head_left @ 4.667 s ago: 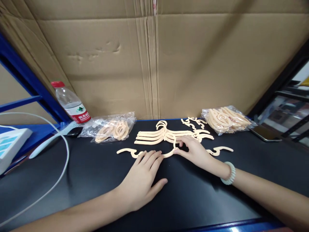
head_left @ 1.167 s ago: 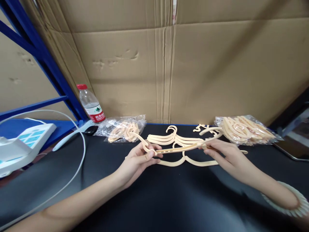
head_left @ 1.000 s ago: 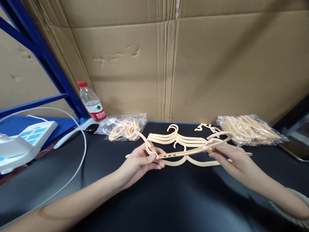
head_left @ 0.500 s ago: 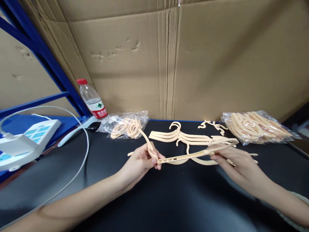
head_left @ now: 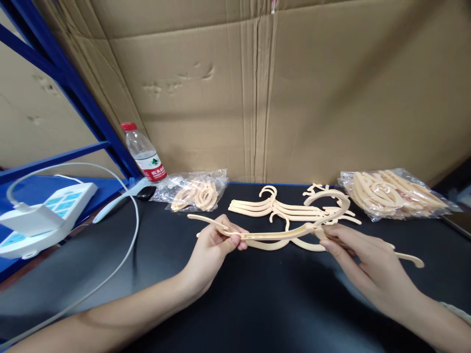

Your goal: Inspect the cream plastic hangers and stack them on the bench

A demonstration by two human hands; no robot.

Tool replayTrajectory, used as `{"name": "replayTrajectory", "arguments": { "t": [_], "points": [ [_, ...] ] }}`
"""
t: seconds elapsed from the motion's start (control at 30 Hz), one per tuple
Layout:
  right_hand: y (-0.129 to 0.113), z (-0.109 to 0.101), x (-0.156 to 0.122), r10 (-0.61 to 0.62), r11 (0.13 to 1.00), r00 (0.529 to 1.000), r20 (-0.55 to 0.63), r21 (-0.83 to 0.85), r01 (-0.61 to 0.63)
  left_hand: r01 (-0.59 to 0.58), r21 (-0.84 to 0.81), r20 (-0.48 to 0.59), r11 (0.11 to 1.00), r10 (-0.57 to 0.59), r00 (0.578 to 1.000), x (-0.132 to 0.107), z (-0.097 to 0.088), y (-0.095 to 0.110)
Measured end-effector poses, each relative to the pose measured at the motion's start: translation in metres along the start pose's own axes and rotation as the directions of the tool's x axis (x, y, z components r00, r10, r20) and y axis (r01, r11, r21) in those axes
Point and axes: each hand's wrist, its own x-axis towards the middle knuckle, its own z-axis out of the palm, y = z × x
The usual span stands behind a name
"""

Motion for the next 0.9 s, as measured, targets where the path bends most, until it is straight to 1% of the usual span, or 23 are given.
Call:
{"name": "replayTrajectory", "arguments": {
  "t": [0.1,0.2,0.3,0.37,0.4,0.43,0.47,0.5,0.53,0.57,0.6,0.63,0.67,0.7,0.73,0.77,0.8,0.83,0.9],
  "points": [
    [-0.002,-0.002,0.0,0.094,0.995,0.995,0.011,0.013,-0.095,0.023,-0.052,-0.006,0.998,-0.023,1.0,-0.005,0.003,0.002],
    [-0.001,-0.002,0.0,0.181,0.983,0.983,-0.027,0.022,-0.18,0.048,-0.118,0.013,0.992,-0.046,0.999,-0.01,0.006,0.005],
    [0.0,-0.002,0.001,0.22,0.975,0.974,-0.048,0.023,-0.22,0.071,-0.121,-0.003,0.99,-0.072,0.997,-0.014,0.009,0.005],
    [0.002,-0.002,0.002,0.227,0.974,0.973,-0.032,0.03,-0.226,0.147,-0.103,-0.015,0.984,-0.149,0.989,-0.016,0.01,0.003],
    [0.004,-0.002,0.003,0.234,0.972,0.972,-0.022,0.034,-0.233,0.21,-0.089,0.006,0.974,-0.211,0.978,-0.017,0.011,0.001],
    [0.006,-0.002,0.003,0.244,0.969,0.97,-0.007,0.036,-0.243,0.281,-0.066,0.056,0.957,-0.278,0.959,-0.02,0.013,0.0],
    [0.007,-0.001,0.004,0.253,0.967,0.967,0.007,0.036,-0.253,0.341,-0.019,0.134,0.94,-0.336,0.932,-0.023,0.014,-0.001],
    [0.009,-0.001,0.004,0.257,0.966,0.966,0.016,0.032,-0.257,0.358,0.063,0.223,0.932,-0.362,0.905,-0.026,0.015,-0.002],
    [0.01,0.0,0.003,0.254,0.967,0.967,0.029,0.024,-0.255,0.306,0.173,0.32,0.936,-0.347,0.882,-0.03,0.016,-0.002],
    [0.01,0.001,0.002,0.245,0.969,0.968,0.05,0.011,-0.246,0.163,0.295,0.422,0.942,-0.281,0.862,-0.034,0.017,-0.001],
    [0.01,0.003,0.001,0.233,0.972,0.969,0.081,-0.003,-0.233,-0.047,0.397,0.53,0.917,-0.188,0.827,-0.037,0.018,0.0],
    [0.009,0.005,0.0,0.222,0.975,0.967,0.125,-0.016,-0.221,-0.284,0.453,0.644,0.845,-0.09,0.759,-0.039,0.018,0.002],
    [0.007,0.007,-0.001,0.215,0.977,0.961,0.174,-0.024,-0.214,-0.496,0.466,0.741,0.732,-0.017,0.671,-0.04,0.018,0.004],
    [0.004,0.01,-0.002,0.209,0.978,0.952,0.225,-0.028,-0.208,-0.648,0.454,0.811,0.611,0.017,0.585,-0.04,0.017,0.005],
    [0.002,0.012,-0.003,0.199,0.98,0.943,0.266,-0.027,-0.199,-0.738,0.445,0.851,0.507,0.017,0.525,-0.04,0.017,0.006],
    [0.0,0.015,-0.005,0.185,0.982,0.938,0.294,-0.025,-0.186,-0.781,0.457,0.863,0.425,-0.001,0.505,-0.039,0.016,0.007],
    [-0.002,0.017,-0.006,0.167,0.985,0.935,0.312,-0.024,-0.168,-0.793,0.491,0.855,0.36,-0.026,0.518,-0.039,0.016,0.007],
    [-0.003,0.02,-0.006,0.146,0.989,0.935,0.324,-0.027,-0.145,-0.786,0.534,0.835,0.312,-0.053,0.547,-0.038,0.015,0.006],
    [-0.004,0.023,-0.008,0.114,0.994,0.931,0.348,-0.045,-0.104,-0.742,0.628,0.776,0.234,-0.114,0.62,-0.038,0.014,0.004]
  ]
}}
